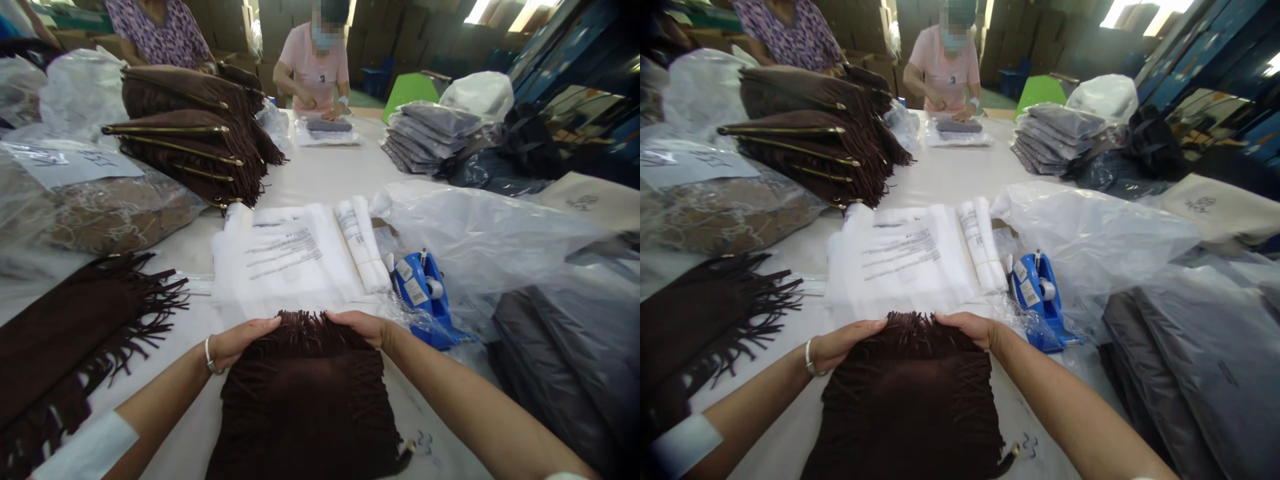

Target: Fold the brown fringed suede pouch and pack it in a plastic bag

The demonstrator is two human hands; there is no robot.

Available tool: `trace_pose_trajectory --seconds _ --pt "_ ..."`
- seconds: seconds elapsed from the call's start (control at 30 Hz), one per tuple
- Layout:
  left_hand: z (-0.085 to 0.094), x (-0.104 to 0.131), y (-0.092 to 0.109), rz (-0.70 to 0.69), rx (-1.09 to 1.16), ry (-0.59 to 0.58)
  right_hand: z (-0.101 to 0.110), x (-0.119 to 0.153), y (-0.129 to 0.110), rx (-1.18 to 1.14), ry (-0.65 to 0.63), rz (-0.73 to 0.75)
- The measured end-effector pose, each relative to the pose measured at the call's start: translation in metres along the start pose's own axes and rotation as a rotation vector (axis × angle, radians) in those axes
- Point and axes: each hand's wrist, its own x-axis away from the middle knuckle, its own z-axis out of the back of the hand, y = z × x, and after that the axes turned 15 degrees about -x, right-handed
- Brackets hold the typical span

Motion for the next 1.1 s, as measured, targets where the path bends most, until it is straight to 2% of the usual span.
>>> trace_pose_trajectory --seconds 0.07,0.13,0.23,0.3,0.37,0.47,0.53,0.6,0.67,0.73,0.8,0.87,0.9,0.97,1.03,1.1 --pt "-0.006 0.010 0.004 -0.099 -0.327 0.024 -0.021 0.015 -0.004 0.369 0.006 0.087" --pt "-0.016 0.023 -0.001 -0.197 -0.698 0.046 -0.042 0.030 0.003 0.793 -0.025 0.227" --pt "-0.035 0.043 -0.027 -0.326 -1.136 0.090 -0.062 0.044 0.034 1.266 -0.048 0.428" --pt "-0.049 0.053 -0.049 -0.367 -1.297 0.101 -0.068 0.051 0.060 1.402 -0.007 0.487" --pt "-0.062 0.062 -0.066 -0.370 -1.357 0.105 -0.072 0.059 0.080 1.408 0.016 0.519" --pt "-0.080 0.069 -0.082 -0.381 -1.351 0.128 -0.080 0.070 0.089 1.194 -0.017 0.651" --pt "-0.091 0.071 -0.086 -0.414 -1.329 0.170 -0.085 0.068 0.083 0.991 0.085 0.789" --pt "-0.100 0.076 -0.090 -0.454 -1.301 0.236 -0.088 0.055 0.071 0.887 0.280 0.858" --pt "-0.105 0.088 -0.094 -0.485 -1.238 0.349 -0.089 0.037 0.064 0.964 0.377 0.798" --pt "-0.102 0.111 -0.104 -0.441 -1.121 0.575 -0.090 0.019 0.068 1.172 0.315 0.675" --pt "-0.093 0.144 -0.121 -0.310 -1.005 0.871 -0.092 0.008 0.084 1.387 0.232 0.615" --pt "-0.082 0.179 -0.147 -0.149 -1.008 1.093 -0.093 0.005 0.107 1.538 0.208 0.638" --pt "-0.078 0.195 -0.162 -0.078 -1.061 1.143 -0.093 0.006 0.118 1.582 0.209 0.668" --pt "-0.075 0.219 -0.193 0.027 -1.207 1.168 -0.091 0.009 0.134 1.626 0.193 0.722" --pt "-0.078 0.230 -0.217 0.076 -1.323 1.163 -0.088 0.011 0.142 1.630 0.183 0.762" --pt "-0.084 0.231 -0.231 0.070 -1.402 1.165 -0.088 0.011 0.143 1.625 0.190 0.788"
